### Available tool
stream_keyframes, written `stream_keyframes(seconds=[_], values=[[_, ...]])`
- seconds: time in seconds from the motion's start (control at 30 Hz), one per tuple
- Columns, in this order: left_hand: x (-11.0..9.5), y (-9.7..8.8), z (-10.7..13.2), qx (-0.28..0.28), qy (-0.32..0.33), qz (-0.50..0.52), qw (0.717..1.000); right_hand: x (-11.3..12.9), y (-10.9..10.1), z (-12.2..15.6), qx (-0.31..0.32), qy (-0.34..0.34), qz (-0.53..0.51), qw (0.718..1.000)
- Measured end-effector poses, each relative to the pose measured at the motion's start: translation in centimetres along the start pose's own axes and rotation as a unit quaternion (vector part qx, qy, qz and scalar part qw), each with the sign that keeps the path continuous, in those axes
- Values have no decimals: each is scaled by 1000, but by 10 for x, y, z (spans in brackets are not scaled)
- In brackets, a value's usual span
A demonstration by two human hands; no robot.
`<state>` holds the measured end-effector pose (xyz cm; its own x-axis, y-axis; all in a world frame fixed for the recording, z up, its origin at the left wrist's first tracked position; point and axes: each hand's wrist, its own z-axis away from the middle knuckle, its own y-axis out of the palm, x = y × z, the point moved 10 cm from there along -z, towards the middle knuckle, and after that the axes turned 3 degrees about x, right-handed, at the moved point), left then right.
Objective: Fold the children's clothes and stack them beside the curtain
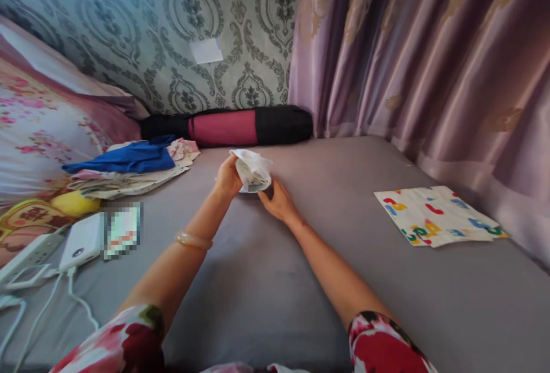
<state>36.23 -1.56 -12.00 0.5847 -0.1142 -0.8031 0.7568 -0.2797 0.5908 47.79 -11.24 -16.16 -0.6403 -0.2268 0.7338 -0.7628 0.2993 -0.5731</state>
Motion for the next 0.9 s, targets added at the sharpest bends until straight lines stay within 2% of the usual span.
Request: stream_keyframes(seconds=[0.13,0.2,0.33,0.43,0.53,0.6,0.73,0.83,0.9], values=[[-5,1,17,-24,65,-51,996,-12,-5,-10,13,67,-39,997],[-11,-4,25,-42,86,-93,991,-17,-16,-14,17,95,-37,995],[-21,-19,36,-73,100,-147,981,-14,-70,-22,-64,99,-23,993],[-22,-23,39,-65,101,-139,983,3,-113,-28,-128,62,-13,990],[-23,-20,42,-57,104,-128,985,27,-139,-32,-131,13,-41,990],[-26,-17,44,-53,103,-138,984,34,-148,-33,-107,25,-76,991],[-36,-12,50,-34,67,-205,976,33,-151,-24,-12,110,-138,984],[-41,-7,58,15,41,-273,961,27,-141,-8,82,140,-128,978],[-38,-3,64,59,23,-316,947,23,-127,5,168,134,-91,972]])
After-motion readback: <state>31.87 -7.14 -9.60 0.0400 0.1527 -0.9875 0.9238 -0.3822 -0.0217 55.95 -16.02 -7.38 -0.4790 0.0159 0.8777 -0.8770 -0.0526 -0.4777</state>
